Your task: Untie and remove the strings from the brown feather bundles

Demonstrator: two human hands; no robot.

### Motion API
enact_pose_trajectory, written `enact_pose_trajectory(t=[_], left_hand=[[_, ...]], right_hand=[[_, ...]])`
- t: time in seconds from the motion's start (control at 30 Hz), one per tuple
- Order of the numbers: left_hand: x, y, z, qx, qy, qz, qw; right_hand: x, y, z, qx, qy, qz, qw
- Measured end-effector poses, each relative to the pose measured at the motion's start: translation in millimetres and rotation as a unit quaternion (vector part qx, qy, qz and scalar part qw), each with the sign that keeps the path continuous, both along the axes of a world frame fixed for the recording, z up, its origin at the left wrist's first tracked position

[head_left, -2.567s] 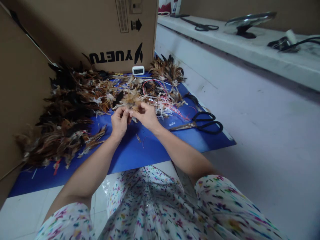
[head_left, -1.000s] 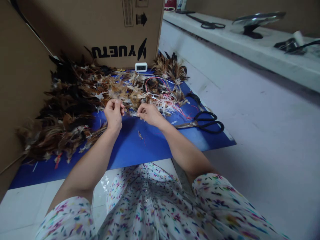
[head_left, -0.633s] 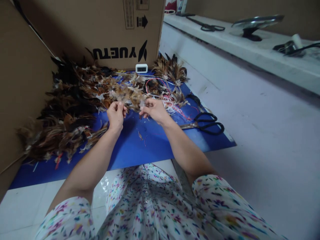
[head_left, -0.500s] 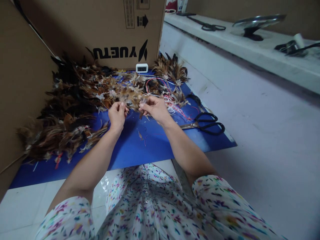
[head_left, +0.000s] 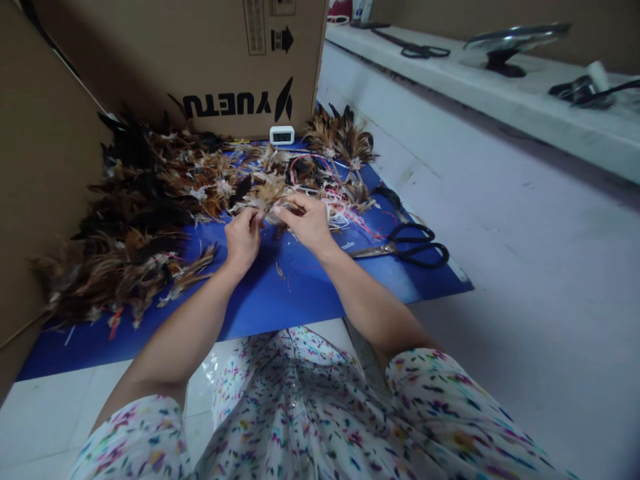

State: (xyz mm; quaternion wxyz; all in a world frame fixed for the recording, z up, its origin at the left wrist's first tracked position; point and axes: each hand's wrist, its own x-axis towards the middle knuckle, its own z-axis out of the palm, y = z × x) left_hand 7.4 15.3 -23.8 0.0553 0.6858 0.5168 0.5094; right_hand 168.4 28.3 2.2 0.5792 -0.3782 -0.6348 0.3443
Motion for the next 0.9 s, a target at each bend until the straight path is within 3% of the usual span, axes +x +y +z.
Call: enact_pose_trajectory(t=[0.57, 0.9], left_hand=[[3.9, -1.0, -3.8, 0.032, 0.05, 0.011, 0.998], [3.3, -1.9, -3.8, 0.052, 0.076, 0.003, 0.996]], right_hand=[[-3.0, 0.7, -4.7, 0.031, -0.039, -0.027, 0.998], [-6.3, 1.1, -5.0, -0.002, -0.037, -0.029, 0.999]])
